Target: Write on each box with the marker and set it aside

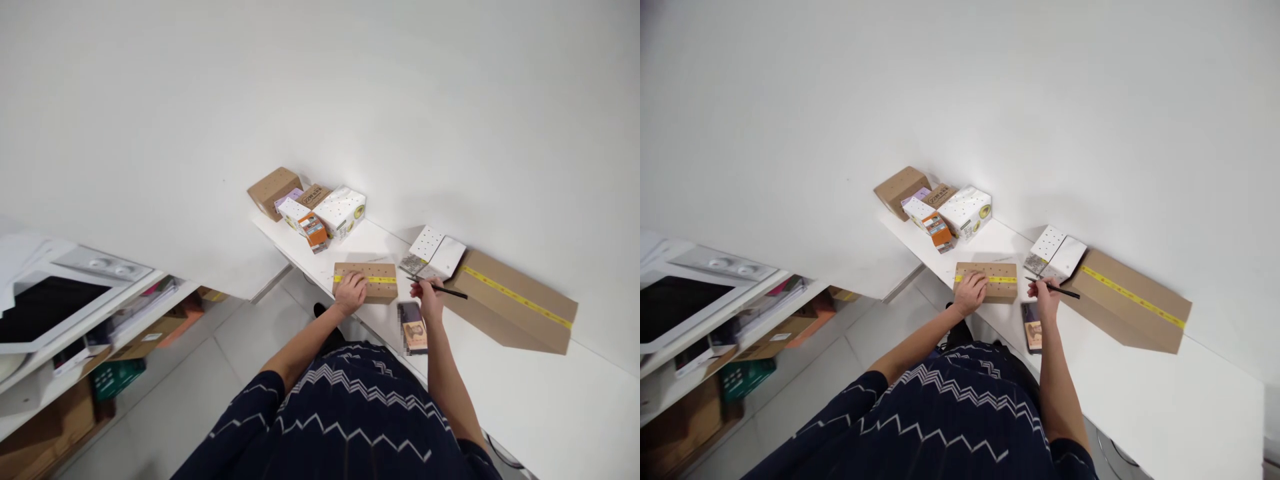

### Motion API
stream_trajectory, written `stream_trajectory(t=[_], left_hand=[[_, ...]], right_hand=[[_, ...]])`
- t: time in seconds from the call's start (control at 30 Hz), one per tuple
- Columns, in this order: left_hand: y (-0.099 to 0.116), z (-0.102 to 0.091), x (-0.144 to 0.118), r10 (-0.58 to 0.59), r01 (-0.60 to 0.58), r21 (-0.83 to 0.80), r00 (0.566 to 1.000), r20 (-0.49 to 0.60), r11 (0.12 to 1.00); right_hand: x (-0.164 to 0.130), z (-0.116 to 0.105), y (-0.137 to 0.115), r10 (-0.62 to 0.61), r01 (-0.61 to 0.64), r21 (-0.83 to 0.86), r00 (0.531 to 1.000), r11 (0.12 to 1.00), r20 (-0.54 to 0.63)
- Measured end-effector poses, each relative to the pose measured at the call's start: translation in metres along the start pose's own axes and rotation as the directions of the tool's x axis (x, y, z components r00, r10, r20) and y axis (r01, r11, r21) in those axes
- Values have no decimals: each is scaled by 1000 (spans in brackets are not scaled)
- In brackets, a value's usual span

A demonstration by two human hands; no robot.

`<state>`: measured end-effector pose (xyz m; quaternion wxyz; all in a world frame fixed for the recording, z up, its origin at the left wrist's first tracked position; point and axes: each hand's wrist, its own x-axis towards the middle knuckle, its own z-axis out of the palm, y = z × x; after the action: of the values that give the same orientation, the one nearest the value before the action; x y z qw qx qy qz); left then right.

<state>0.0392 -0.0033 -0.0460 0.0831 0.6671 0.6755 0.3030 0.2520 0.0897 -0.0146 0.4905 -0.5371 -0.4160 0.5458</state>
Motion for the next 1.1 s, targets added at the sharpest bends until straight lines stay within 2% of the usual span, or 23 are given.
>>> stream_trajectory(t=[0.07, 0.13, 0.23, 0.33, 0.4, 0.5, 0.77, 0.97, 1.1], left_hand=[[0, 1, 0, -15, 15, 12, 1000, 13, 1000], [-1, 1, 0, -15, 15, 10, 1000, 12, 1000], [-2, 2, -2, 2, -2, 12, 1000, -1, 1000], [-1, 2, -4, 27, -26, 21, 999, -19, 999], [0, 1, -5, 42, -41, 38, 999, -21, 998], [1, 2, -5, 46, -46, 83, 999, 4, 996], [-1, 5, -5, 66, -69, 179, 998, 23, 982], [-1, 6, -5, 129, -120, 334, 992, -3, 935], [-2, 8, -6, 151, -136, 381, 989, -10, 915]], right_hand=[[-1, 18, -11, -76, 73, 48, 994, 996, 79], [-1, 39, -15, -131, 131, 13, 978, 991, 163], [0, 63, -6, -179, 217, -118, 946, 969, 271], [1, 75, 12, -247, 338, -302, 920, 891, 303], [1, 77, 21, -295, 398, -375, 906, 837, 302], [0, 75, 28, -320, 418, -394, 902, 819, 291], [-4, 75, 26, -319, 438, -478, 895, 762, 311], [-2, 76, 26, -353, 486, -478, 870, 732, 345], [-1, 77, 25, -360, 509, -468, 854, 722, 374]])
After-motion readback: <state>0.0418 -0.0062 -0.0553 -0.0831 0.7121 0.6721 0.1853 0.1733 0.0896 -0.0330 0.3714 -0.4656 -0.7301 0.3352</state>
